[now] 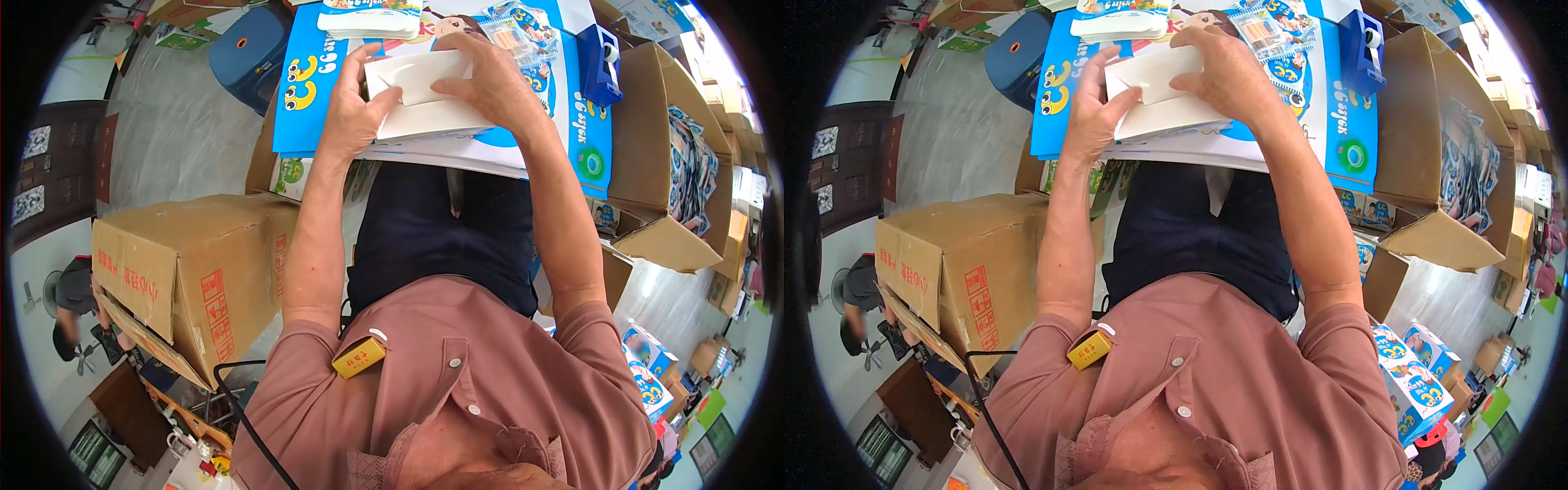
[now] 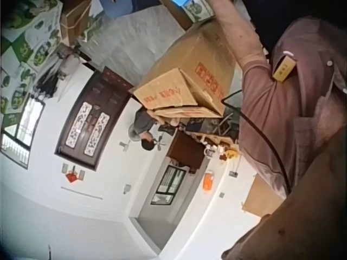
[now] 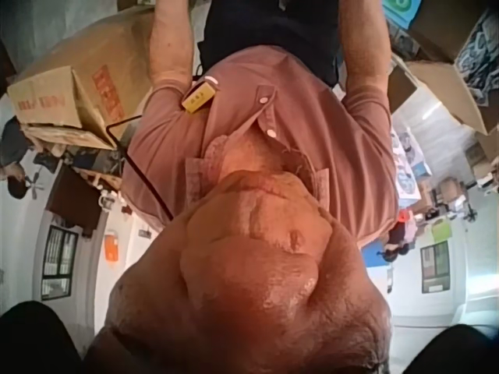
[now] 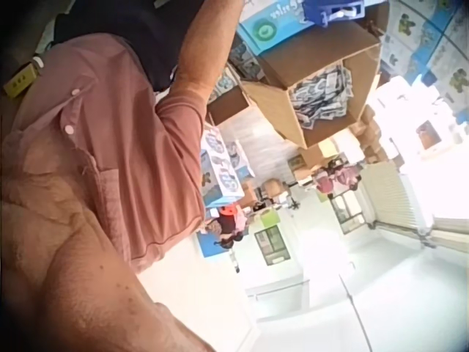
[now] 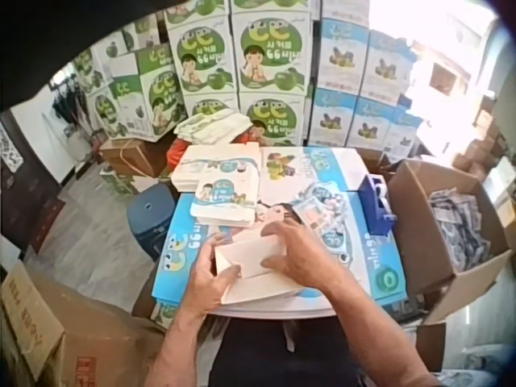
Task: Manual sorting and packing of small blue packets into cardboard boxes for distribution.
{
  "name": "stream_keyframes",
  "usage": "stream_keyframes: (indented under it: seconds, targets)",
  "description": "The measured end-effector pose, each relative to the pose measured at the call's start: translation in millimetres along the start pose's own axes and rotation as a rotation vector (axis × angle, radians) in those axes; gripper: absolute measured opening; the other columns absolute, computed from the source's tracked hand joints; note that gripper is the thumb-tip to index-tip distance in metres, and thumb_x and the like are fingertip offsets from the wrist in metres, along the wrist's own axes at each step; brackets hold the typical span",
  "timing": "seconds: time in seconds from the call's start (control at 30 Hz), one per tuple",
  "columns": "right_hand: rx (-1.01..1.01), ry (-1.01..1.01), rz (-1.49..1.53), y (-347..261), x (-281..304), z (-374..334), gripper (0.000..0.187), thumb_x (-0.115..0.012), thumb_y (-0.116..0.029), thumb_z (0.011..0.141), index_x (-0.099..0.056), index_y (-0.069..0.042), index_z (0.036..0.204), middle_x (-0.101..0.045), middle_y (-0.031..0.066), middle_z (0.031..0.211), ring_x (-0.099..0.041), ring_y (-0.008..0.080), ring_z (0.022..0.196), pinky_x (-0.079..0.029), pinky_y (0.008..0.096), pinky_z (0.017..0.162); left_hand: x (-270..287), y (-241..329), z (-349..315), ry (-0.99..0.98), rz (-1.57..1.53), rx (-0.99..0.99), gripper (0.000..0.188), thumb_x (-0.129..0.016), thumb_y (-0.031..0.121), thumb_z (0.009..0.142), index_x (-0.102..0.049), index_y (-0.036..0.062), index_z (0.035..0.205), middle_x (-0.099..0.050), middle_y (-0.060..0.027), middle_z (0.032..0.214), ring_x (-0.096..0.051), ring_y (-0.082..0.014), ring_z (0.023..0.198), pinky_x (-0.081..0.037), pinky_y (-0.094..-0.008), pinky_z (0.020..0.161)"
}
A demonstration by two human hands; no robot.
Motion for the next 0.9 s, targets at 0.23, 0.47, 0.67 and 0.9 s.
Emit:
stream_keyframes:
  seconds: [0.23, 0.47, 0.67, 0.9]
  targets:
    - [0.042, -0.026, -0.023, 2, -9, -1, 0.058, -0.081, -0.03, 0.086, -0.063, 0.0, 0.132, -0.063, 0.0183, 0.136, -0.067, 0.0328, 0.114, -0.052, 0.0407, 0.099, 3, -7, -4, 0.058, 0.054, 0.068, 0.059, -0.07, 0.03, 0.099, -0.047, 0.0002, 0.145, -0.065, -0.0163, 0.125, -0.062, -0.0189, 0.114, -0.05, -0.0302, 0.096]
    - [-0.039, 0.419, 0.54, 6, 23, -31, 0.059, -0.054, -0.05, 0.105, -0.062, 0.0, 0.135, -0.061, 0.0227, 0.134, -0.056, 0.0324, 0.13, -0.041, 0.0369, 0.111, 1, 39, -32, 0.172, 0.286, -0.366, 0.045, -0.079, 0.029, 0.092, -0.064, 0.0047, 0.127, -0.066, -0.0159, 0.121, -0.06, -0.0302, 0.122, -0.05, -0.0395, 0.102]
    - [-0.527, 0.132, 0.974, 32, 8, -98, 0.066, -0.049, -0.043, 0.106, -0.04, -0.002, 0.156, -0.055, 0.0149, 0.148, -0.056, 0.0288, 0.13, -0.044, 0.0392, 0.109, -25, 89, -97, 0.067, 0.631, -0.873, 0.035, -0.093, 0.018, 0.073, -0.074, 0.014, 0.103, -0.061, -0.0152, 0.134, -0.051, -0.0427, 0.134, -0.046, -0.0501, 0.108]
    - [-0.262, -0.31, 0.782, 2, 3, -110, 0.107, -0.09, -0.019, 0.072, -0.033, -0.003, 0.161, -0.039, 0.0171, 0.16, -0.044, 0.027, 0.143, -0.046, 0.0413, 0.109, -10, 53, -118, 0.031, 0.389, -0.67, 0.054, -0.082, 0.027, 0.086, -0.06, 0.0066, 0.131, -0.044, -0.0187, 0.153, -0.036, -0.0398, 0.148, -0.032, -0.0525, 0.118]
Point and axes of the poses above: each hand's wrist, its own z-axis towards the middle knuckle, its own x-axis out of the back of the hand, y = z × x, the point moved 8 cm from there along z, towards the middle knuckle
